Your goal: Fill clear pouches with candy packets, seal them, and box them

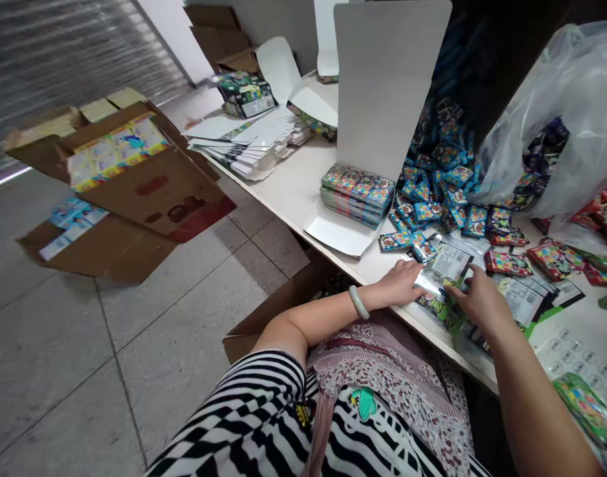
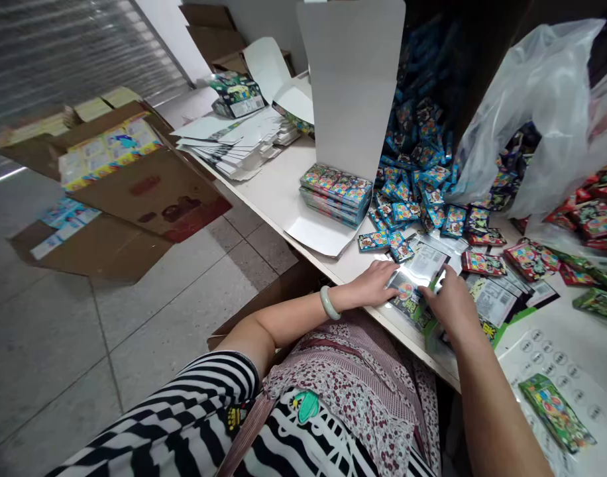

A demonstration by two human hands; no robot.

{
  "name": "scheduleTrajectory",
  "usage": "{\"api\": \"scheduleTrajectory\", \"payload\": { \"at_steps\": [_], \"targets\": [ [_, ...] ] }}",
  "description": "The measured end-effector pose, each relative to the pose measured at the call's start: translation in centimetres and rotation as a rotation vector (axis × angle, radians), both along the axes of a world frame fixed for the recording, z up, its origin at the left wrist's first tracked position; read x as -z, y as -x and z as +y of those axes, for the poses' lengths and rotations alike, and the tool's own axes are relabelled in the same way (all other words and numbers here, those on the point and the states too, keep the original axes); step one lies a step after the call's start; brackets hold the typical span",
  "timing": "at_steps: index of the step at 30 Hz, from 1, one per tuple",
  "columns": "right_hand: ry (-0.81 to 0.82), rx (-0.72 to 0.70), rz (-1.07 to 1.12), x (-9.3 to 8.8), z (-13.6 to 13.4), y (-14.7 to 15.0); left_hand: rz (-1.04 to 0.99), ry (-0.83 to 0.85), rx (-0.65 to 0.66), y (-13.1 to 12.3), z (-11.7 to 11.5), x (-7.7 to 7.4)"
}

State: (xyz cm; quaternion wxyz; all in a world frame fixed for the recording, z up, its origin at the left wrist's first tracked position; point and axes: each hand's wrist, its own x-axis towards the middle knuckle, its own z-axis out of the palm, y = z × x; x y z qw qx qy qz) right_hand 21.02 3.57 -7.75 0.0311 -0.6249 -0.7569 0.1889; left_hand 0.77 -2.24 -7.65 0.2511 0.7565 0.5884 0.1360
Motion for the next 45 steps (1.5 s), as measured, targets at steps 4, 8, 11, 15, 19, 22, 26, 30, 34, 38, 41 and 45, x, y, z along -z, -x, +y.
{"api": "scheduleTrajectory", "payload": {
  "at_steps": [4, 8, 11, 15, 19, 22, 26, 30, 34, 38, 41, 45],
  "targets": [
    [0.071, 0.107, 0.156, 0.9, 0.6, -0.3, -0.115, 0.009, 0.009, -0.1, 0.4, 0.7],
    [0.172, 0.287, 0.468, 1.2, 1.5, -0.6, -0.319, 0.065, -0.091, -0.1, 1.2, 1.5],
    [0.272, 0.503, 0.79, 1.1, 2.0, -1.4, -0.593, 0.144, -0.233, -0.1, 2.0, 2.1],
    [0.392, 0.61, 1.151, 0.8, 2.0, -2.8, -1.039, 0.301, -0.358, -0.3, 2.6, 2.3],
    [0.388, 0.575, 1.23, 0.1, 0.4, -3.4, -1.295, 0.427, -0.439, -1.2, 2.7, 1.7],
    [0.347, 0.524, 1.157, -0.4, -1.7, -3.3, -1.384, 0.571, -0.392, -2.1, 2.8, 1.4],
    [0.275, 0.476, 0.915, -1.0, -3.8, -3.2, -1.407, 0.592, -0.364, -2.9, 2.6, 1.4],
    [-0.234, 0.364, 0.691, -1.8, -3.6, -3.2, -1.32, 0.435, -0.349, -2.8, 2.6, 1.3],
    [-0.589, 0.002, 0.393, -3.2, -0.8, -3.2, -1.283, 0.376, -0.273, -2.8, 3.2, 0.6],
    [-0.361, -0.17, 0.257, -3.9, 1.7, -2.8, -1.263, 0.335, -0.169, -3.1, 3.3, -0.1],
    [-0.245, -0.128, 0.283, -3.9, 2.3, -2.9, -1.182, 0.283, -0.146, -3.2, 3.7, 0.1],
    [-0.153, 0.043, 0.375, -5.2, 2.3, -5.2, -1.003, 0.167, -0.234, -3.3, 5.1, 0.2]
  ]
}}
